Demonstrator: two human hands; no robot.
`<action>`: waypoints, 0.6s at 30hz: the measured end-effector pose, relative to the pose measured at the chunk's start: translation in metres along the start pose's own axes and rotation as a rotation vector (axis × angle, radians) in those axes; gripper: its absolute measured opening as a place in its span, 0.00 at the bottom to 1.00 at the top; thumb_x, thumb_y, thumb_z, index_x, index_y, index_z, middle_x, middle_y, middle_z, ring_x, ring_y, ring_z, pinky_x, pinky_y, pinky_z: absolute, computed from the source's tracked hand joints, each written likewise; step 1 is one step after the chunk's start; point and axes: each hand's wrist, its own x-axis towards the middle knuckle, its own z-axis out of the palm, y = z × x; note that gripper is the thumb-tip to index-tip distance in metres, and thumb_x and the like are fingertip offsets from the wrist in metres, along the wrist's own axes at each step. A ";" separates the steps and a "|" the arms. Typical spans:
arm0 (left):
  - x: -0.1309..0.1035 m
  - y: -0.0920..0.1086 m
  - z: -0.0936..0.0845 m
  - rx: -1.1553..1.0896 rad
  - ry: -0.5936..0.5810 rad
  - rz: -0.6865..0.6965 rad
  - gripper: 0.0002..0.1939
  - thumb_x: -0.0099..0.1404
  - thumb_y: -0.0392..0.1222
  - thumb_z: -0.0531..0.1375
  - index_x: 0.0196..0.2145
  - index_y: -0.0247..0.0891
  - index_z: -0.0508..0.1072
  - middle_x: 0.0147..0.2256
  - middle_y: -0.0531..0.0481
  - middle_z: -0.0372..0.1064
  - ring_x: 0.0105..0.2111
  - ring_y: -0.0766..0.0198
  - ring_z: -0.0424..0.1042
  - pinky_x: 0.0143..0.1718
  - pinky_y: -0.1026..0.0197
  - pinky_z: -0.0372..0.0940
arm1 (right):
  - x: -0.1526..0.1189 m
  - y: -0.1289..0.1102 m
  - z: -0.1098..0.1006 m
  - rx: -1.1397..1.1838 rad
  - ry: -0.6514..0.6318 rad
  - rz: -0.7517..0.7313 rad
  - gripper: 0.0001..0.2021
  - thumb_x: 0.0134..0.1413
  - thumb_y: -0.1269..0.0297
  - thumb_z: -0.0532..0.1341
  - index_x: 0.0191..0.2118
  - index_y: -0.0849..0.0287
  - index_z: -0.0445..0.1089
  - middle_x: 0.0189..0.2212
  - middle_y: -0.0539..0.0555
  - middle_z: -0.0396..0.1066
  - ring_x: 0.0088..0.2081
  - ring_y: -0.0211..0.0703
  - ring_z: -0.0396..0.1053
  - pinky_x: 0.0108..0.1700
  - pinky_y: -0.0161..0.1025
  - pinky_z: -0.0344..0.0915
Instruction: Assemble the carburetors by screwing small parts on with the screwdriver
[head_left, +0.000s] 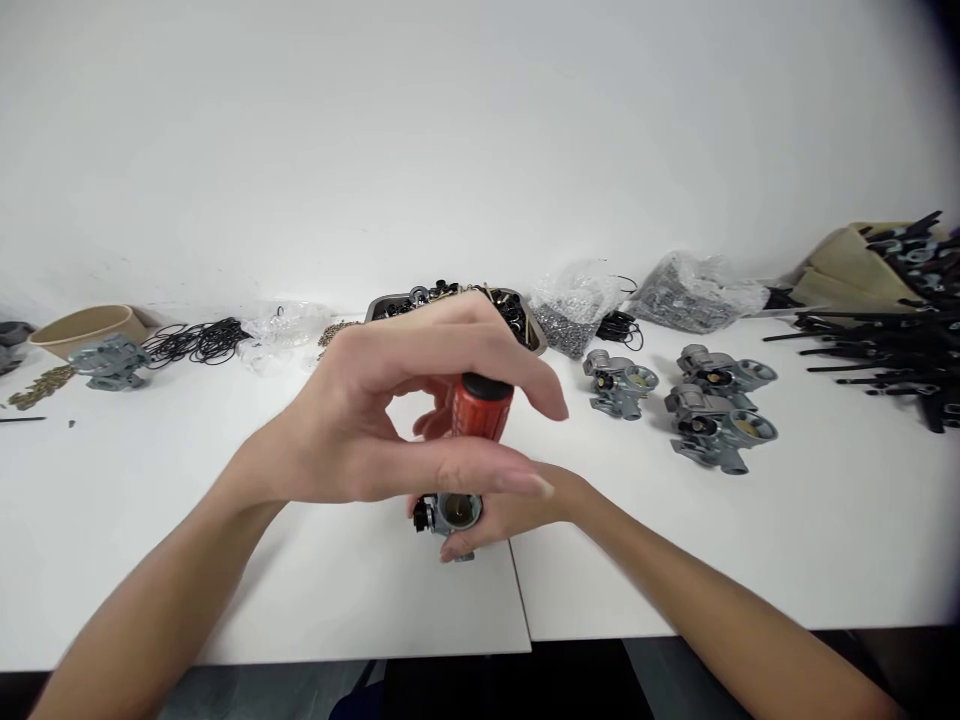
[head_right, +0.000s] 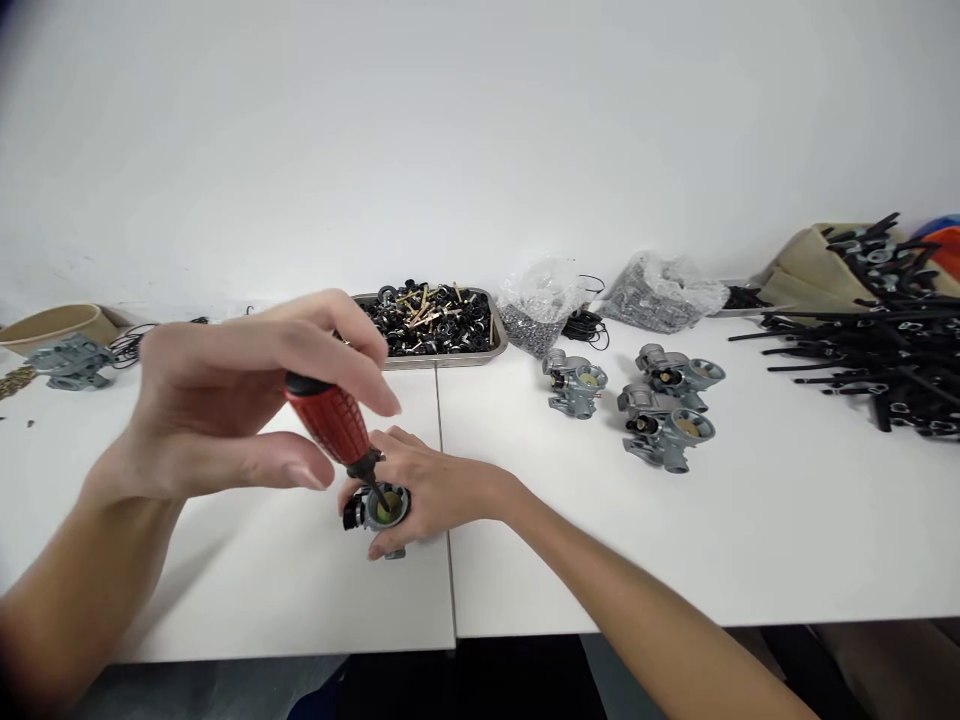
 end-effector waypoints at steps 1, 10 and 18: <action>0.000 0.001 0.000 -0.014 0.035 0.020 0.11 0.59 0.40 0.67 0.40 0.40 0.79 0.30 0.45 0.72 0.31 0.60 0.71 0.23 0.61 0.67 | 0.000 0.000 0.000 -0.001 -0.001 0.007 0.20 0.48 0.54 0.70 0.49 0.48 0.71 0.48 0.53 0.63 0.54 0.53 0.60 0.58 0.48 0.59; -0.005 0.016 -0.021 -0.058 -0.177 -0.081 0.20 0.65 0.29 0.58 0.53 0.43 0.74 0.43 0.42 0.75 0.38 0.56 0.76 0.27 0.61 0.73 | -0.001 0.004 0.002 0.017 0.006 -0.027 0.20 0.48 0.55 0.70 0.49 0.49 0.71 0.49 0.53 0.64 0.57 0.53 0.58 0.58 0.46 0.58; -0.004 0.014 -0.013 -0.140 -0.156 -0.074 0.26 0.62 0.27 0.61 0.57 0.43 0.71 0.42 0.43 0.75 0.36 0.59 0.76 0.25 0.63 0.72 | -0.006 0.007 -0.011 0.208 -0.027 0.031 0.30 0.43 0.58 0.73 0.55 0.48 0.69 0.47 0.52 0.68 0.53 0.51 0.64 0.56 0.46 0.63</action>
